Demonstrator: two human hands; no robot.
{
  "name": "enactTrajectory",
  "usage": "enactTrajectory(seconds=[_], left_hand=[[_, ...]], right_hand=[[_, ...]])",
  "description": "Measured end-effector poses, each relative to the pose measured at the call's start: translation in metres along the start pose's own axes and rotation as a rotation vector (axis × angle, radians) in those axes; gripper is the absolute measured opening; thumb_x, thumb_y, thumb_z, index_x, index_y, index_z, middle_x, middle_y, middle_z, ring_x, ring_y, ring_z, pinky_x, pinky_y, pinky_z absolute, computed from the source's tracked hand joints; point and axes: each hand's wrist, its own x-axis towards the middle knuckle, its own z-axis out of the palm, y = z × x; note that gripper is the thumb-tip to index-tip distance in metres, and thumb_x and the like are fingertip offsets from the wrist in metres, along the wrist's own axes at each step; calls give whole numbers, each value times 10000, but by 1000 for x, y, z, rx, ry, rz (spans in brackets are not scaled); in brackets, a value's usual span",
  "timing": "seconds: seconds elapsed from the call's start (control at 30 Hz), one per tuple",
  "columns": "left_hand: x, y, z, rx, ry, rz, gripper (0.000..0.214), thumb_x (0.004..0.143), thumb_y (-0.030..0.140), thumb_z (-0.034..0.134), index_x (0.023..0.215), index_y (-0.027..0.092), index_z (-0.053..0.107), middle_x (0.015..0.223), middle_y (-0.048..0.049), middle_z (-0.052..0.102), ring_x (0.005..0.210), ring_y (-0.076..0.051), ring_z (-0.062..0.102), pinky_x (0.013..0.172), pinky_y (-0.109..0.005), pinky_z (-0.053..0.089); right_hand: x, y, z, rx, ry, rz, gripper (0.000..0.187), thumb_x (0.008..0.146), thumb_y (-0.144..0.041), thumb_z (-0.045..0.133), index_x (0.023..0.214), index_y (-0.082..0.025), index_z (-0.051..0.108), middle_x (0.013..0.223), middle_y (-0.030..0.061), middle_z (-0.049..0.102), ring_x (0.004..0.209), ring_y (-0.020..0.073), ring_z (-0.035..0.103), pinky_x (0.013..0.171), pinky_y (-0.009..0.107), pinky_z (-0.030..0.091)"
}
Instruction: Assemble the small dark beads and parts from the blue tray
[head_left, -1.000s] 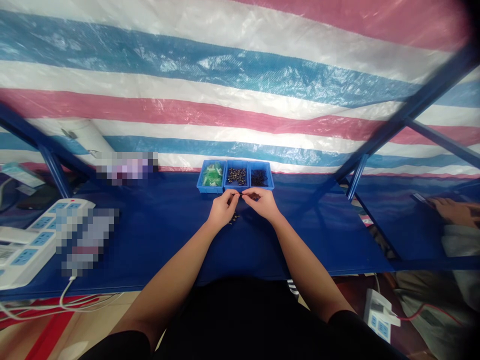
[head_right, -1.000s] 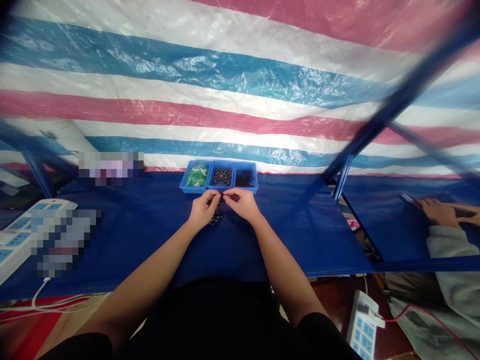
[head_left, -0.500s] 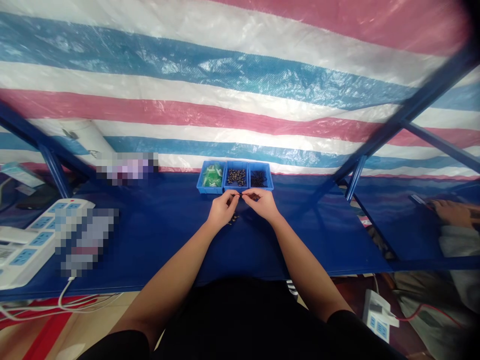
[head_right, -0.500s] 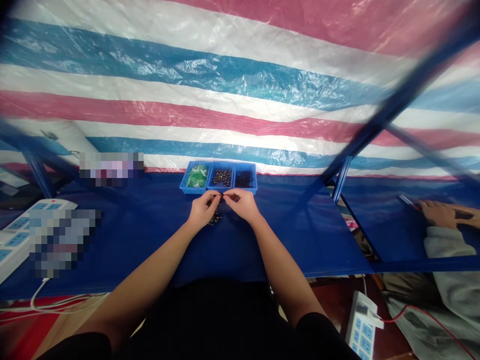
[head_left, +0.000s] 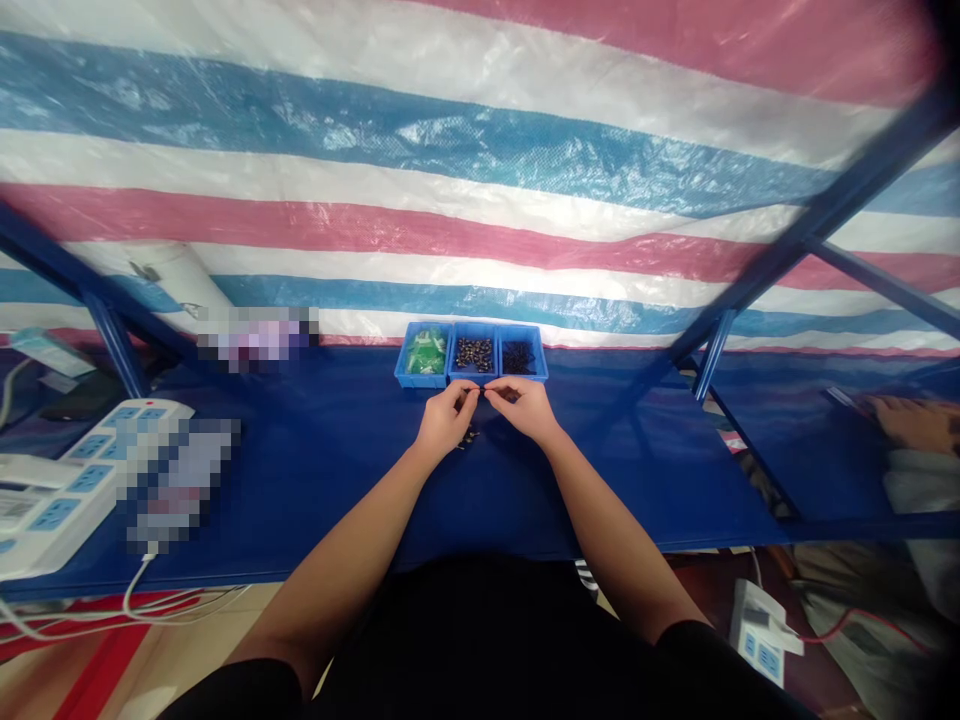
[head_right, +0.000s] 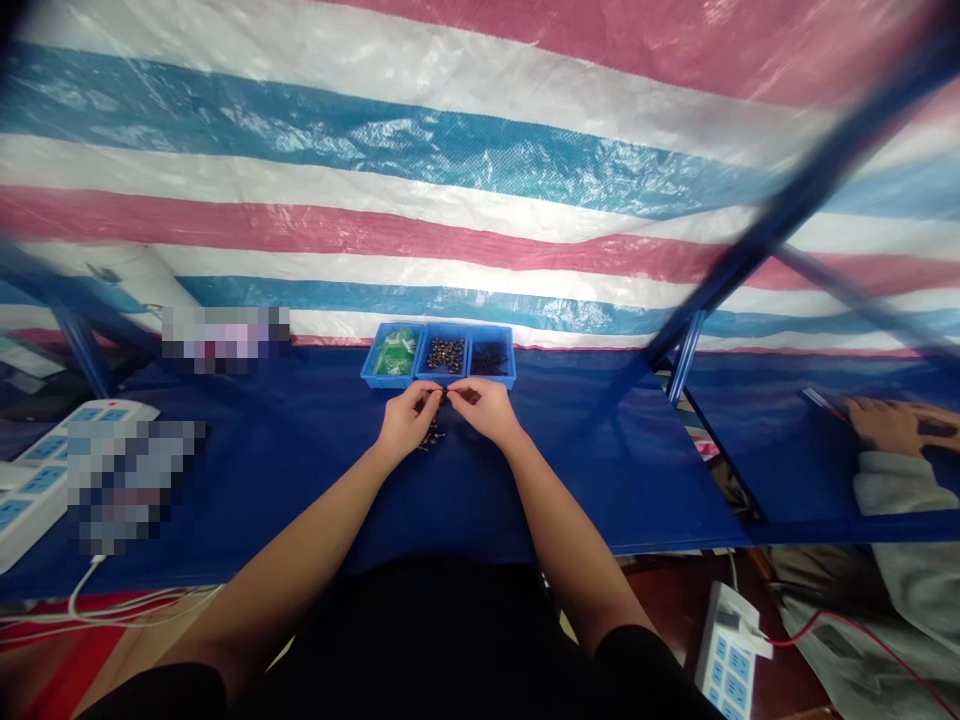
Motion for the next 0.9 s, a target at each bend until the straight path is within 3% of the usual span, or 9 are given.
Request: enactTrajectory(seconds=[0.33, 0.6, 0.9], left_hand=[[0, 1, -1, 44, -11, -21, 280, 934, 420, 446, 890, 196, 609, 641, 28, 612, 558, -113, 560, 573, -222, 404], [-1, 2, -1, 22, 16, -7, 241, 910, 399, 502, 1020, 208, 598, 638, 40, 594, 558, -105, 547, 578, -217, 410], [0, 2, -1, 48, 5, -11, 229, 924, 392, 477, 914, 204, 608, 639, 36, 591, 555, -101, 533, 575, -218, 395]], right_hand=[[0, -4, 1, -1, -9, 6, 208, 793, -322, 639, 921, -186, 731, 838, 51, 735, 653, 155, 645, 634, 282, 527], [0, -5, 0, -4, 8, 5, 205, 794, -325, 638, 907, -181, 730, 856, 60, 736, 676, 163, 656, 650, 288, 531], [-1, -6, 0, -3, -1, 0, 200, 794, -324, 638, 906, -185, 727, 831, 52, 732, 651, 158, 643, 635, 286, 529]])
